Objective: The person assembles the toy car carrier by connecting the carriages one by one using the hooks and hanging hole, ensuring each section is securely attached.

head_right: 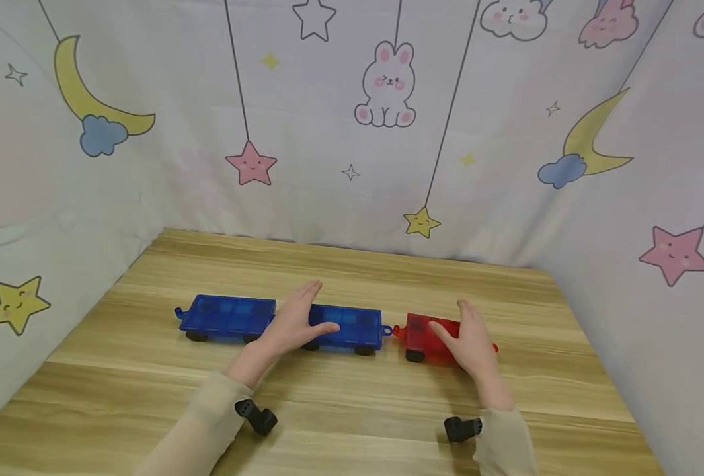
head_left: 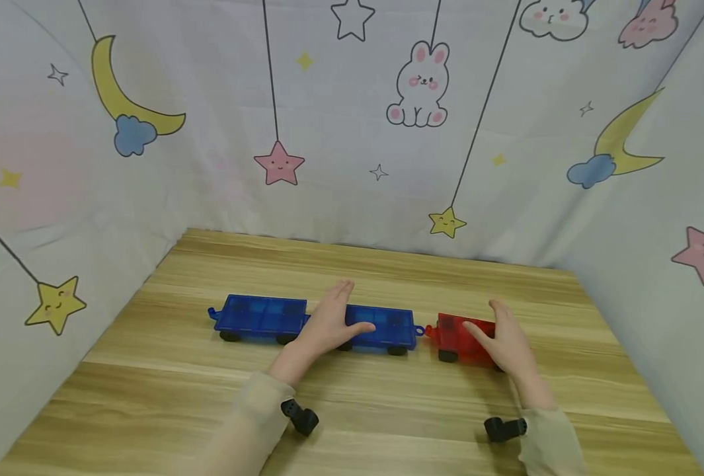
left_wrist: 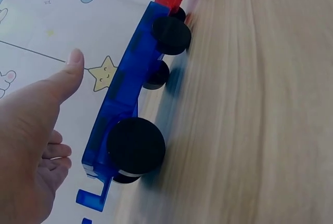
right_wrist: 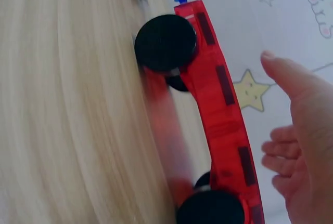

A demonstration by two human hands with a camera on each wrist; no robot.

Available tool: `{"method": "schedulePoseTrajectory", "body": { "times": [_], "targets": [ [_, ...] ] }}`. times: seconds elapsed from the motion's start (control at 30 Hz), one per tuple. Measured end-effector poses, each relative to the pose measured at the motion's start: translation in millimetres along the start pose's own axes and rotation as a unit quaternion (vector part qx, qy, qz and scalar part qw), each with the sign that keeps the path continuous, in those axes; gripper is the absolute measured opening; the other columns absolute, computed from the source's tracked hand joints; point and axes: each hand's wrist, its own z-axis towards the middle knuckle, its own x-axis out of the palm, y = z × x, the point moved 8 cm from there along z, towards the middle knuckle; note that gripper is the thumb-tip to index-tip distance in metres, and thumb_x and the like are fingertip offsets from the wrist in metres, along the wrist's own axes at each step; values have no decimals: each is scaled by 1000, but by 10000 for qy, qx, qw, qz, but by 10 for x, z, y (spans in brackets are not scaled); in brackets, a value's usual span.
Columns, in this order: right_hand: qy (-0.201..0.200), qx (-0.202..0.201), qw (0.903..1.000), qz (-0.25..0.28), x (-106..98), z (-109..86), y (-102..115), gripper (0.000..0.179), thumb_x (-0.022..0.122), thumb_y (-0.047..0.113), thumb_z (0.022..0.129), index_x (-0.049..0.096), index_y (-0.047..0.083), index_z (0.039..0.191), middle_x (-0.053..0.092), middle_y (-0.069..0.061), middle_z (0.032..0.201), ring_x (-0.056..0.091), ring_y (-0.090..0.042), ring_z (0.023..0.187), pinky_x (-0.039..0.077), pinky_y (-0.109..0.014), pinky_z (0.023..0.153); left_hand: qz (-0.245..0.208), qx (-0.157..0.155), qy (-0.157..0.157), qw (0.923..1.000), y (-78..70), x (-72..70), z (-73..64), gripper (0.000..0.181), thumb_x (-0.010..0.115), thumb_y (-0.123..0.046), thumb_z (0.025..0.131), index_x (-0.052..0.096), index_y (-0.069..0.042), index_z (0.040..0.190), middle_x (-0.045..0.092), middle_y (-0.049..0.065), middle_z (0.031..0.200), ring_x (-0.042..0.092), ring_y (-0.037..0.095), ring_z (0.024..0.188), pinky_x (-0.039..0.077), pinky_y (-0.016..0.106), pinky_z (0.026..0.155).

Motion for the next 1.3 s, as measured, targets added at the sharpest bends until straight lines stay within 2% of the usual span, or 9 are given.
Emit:
{"method": "schedulePoseTrajectory", "body": {
  "times": [0.27,0.53,0.73,0.9,1.17,1.3],
  "targets": [
    [296,-454,9983,200,-14,-51,-117,85,68,41,91,31,-11,147,31,-34,150,27,-52,138,26,-67,109,-173,111,243,9995,-64,95,39,103,81,-49,76,32,0,152,34,18,156,33,37,144,34,51,115],
    [542,-884,9937,415,-51,-48,-194,84,79,33,81,40,-7,143,37,-33,147,33,-53,134,32,-68,104,-310,242,513,9979,-137,158,95,103,84,-47,72,34,-4,151,39,16,154,37,36,142,36,51,113],
    [626,-1020,9914,539,-75,-20,-249,80,83,30,77,46,-4,140,42,-31,144,38,-51,132,34,-68,102,-277,421,716,9962,-172,222,135,105,85,-46,71,33,-3,152,38,16,154,36,36,143,35,51,113],
    [668,-1127,9901,500,-64,8,-279,84,86,29,73,47,-4,140,46,-30,141,43,-49,128,38,-65,100,-245,600,901,9938,-196,288,155,106,86,-44,71,32,-2,152,36,15,156,32,34,145,32,51,116],
    [646,-1282,9891,318,-38,40,-290,85,88,29,69,51,-7,136,53,-29,136,51,-46,122,44,-59,96,-25,718,1067,9917,-230,335,177,104,86,-44,70,35,-3,151,38,17,155,34,34,144,32,49,116],
    [673,-1244,9894,329,-45,58,-287,84,88,29,70,51,-6,136,53,-29,136,52,-46,120,45,-59,95,-18,671,1143,9912,-223,349,183,102,86,-45,71,36,-5,151,38,17,154,35,34,144,33,50,115]
  ]
}}
